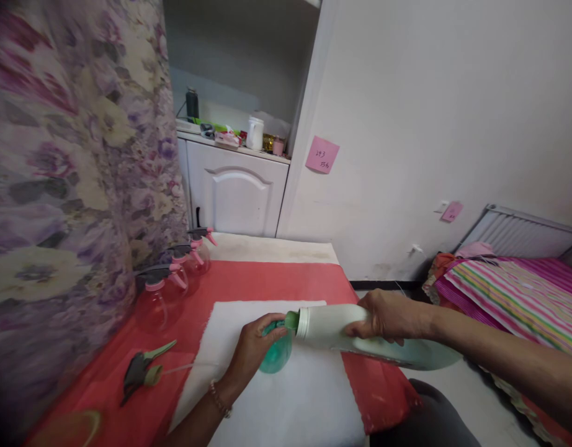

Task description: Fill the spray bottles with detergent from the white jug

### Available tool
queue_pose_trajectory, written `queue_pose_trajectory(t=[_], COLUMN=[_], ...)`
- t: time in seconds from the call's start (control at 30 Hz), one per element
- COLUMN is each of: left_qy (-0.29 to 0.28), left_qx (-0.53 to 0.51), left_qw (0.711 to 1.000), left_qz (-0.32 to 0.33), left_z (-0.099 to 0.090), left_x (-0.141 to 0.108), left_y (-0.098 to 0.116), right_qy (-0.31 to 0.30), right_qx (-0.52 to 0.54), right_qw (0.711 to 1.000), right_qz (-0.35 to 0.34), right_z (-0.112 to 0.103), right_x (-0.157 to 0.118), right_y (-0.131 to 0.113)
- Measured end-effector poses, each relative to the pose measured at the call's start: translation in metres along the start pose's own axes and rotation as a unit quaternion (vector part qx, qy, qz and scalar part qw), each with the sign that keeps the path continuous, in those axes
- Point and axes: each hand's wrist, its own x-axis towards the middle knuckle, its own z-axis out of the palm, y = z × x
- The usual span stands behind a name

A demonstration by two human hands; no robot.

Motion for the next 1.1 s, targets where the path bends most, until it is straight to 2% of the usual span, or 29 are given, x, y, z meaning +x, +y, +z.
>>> queue_pose_trajectory(t=[0.37, 1.1], left_qy=[0.003, 0.008], left_qx=[-0.001, -0.005], left_qw=[1.0, 1.0], left_qz=[0.003, 0.012], left_z=[-0.0001, 0.0003], left_x=[-0.0005, -0.0002], left_y=[0.0055, 0.0004], right_qy=[0.003, 0.003], right_qx=[-0.007, -0.003], right_qw=[1.0, 1.0], right_qz=[-0.003, 0.009], right_z=[-0.0001, -0.0025], right_x=[-0.0007, -0.0048], right_y=[-0.0007, -0.0089])
